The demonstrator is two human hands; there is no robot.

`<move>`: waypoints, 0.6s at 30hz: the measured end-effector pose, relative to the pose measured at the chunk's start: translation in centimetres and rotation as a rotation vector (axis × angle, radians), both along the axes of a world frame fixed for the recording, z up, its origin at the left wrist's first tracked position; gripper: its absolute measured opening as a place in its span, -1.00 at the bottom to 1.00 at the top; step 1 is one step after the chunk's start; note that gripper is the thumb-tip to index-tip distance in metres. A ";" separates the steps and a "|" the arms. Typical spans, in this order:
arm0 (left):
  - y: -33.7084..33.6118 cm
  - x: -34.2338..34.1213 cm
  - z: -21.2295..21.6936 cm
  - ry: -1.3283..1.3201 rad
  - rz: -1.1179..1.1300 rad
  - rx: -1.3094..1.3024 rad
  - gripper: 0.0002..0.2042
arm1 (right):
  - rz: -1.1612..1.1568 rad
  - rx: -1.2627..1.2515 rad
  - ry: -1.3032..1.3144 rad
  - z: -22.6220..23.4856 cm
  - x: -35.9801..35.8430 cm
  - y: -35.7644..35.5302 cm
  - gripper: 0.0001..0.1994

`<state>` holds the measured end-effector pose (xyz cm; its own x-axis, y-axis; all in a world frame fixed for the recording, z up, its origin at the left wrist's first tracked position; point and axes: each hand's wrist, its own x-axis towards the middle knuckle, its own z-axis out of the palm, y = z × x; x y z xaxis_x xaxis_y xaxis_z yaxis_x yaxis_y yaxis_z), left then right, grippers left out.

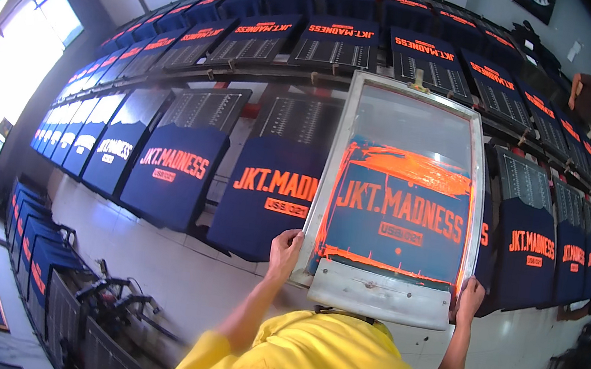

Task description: The person performs screen printing on a series of navy blue t-shirts by positioning a large screen frame over each shirt and spreading orange ink across the screen using a squeegee.

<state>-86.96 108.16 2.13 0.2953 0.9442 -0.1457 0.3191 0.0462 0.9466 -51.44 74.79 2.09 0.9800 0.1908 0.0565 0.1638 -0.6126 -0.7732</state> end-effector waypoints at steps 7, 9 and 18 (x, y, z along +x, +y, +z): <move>10.3 -12.8 -2.6 0.113 0.008 0.098 -0.69 | 0.065 0.005 0.047 -2.9 -11.0 9.3 -0.61; 12.4 -15.8 -2.7 0.130 0.035 0.119 -0.69 | 0.065 0.009 0.042 -2.1 -14.3 12.4 -0.63; 18.5 -21.5 -4.1 0.189 0.007 0.135 -0.69 | 0.087 -0.015 0.015 -2.1 -19.6 19.2 -0.64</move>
